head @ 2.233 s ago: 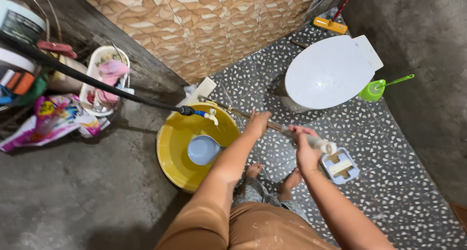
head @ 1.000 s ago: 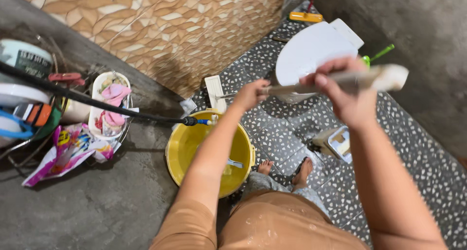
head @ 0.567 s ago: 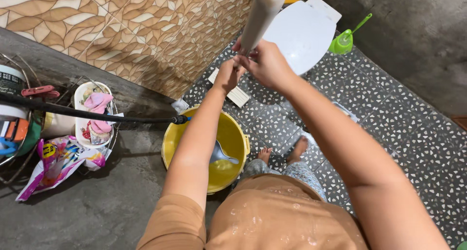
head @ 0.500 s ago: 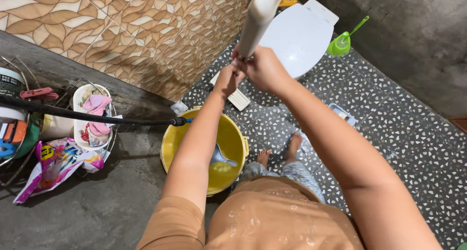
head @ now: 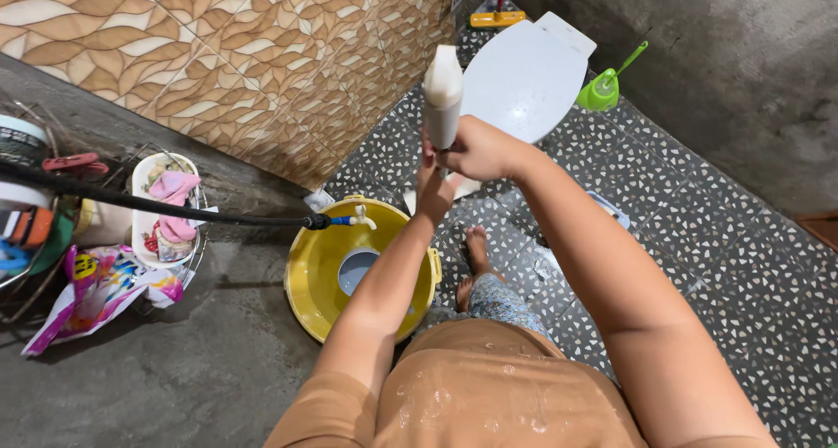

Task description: The person assembles a spray mop by connecting the handle segments and attaching a cleaning pad.

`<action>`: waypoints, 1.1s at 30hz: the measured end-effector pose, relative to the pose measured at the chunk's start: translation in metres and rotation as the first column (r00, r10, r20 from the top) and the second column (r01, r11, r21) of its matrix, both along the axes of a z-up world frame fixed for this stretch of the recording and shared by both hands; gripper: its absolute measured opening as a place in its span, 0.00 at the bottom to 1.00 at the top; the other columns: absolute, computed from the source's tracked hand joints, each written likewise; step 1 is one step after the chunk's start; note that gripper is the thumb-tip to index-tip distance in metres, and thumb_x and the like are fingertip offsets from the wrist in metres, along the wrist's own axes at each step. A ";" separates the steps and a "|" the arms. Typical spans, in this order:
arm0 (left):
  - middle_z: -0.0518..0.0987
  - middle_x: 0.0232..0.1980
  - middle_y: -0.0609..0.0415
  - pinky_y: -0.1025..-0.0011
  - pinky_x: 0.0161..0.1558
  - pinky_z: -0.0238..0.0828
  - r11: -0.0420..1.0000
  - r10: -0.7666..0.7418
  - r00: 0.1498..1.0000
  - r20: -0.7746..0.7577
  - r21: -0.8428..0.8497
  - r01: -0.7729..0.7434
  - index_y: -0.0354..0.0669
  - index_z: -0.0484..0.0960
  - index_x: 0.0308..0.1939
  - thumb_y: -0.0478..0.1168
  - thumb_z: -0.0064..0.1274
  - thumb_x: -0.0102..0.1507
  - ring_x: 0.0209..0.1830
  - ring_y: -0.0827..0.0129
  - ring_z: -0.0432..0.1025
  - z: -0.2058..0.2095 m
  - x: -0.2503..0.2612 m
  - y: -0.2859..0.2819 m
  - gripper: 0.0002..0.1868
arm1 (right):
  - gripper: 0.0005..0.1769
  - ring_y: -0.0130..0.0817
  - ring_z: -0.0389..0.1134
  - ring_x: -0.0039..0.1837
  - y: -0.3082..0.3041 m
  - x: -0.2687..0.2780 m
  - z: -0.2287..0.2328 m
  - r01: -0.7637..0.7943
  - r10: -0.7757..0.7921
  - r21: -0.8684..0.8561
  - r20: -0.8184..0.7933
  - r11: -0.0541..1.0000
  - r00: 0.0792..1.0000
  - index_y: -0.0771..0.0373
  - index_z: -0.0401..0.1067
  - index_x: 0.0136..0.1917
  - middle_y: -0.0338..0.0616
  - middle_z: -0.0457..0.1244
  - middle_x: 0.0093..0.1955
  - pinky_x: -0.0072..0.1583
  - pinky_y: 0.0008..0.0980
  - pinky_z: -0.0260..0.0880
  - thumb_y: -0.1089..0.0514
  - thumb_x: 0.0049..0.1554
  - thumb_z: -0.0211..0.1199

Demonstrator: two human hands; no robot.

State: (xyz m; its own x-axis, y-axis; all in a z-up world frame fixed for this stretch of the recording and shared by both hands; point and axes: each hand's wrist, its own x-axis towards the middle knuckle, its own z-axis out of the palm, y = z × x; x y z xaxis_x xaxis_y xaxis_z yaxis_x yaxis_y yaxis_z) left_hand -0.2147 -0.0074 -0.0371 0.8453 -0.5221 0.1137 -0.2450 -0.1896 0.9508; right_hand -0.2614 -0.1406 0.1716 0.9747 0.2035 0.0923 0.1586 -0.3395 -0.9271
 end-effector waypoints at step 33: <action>0.78 0.50 0.42 0.57 0.49 0.70 0.931 -0.343 0.825 0.448 0.044 0.363 0.39 0.76 0.56 0.38 0.57 0.67 0.50 0.44 0.73 0.121 -0.001 -0.011 0.14 | 0.15 0.23 0.63 0.47 -0.012 -0.034 0.053 0.515 -0.566 0.243 0.257 0.822 0.783 0.64 0.64 0.53 0.34 0.61 0.43 0.49 0.27 0.66 0.62 0.63 0.71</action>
State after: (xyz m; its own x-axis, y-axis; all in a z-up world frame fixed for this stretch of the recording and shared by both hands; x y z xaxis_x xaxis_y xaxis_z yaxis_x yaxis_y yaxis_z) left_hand -0.2159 -0.0180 0.0841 0.4591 -0.7615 0.4575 -0.6823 0.0275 0.7306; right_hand -0.2957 -0.1523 0.2241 0.8359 -0.3903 0.3861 0.2728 -0.3150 -0.9090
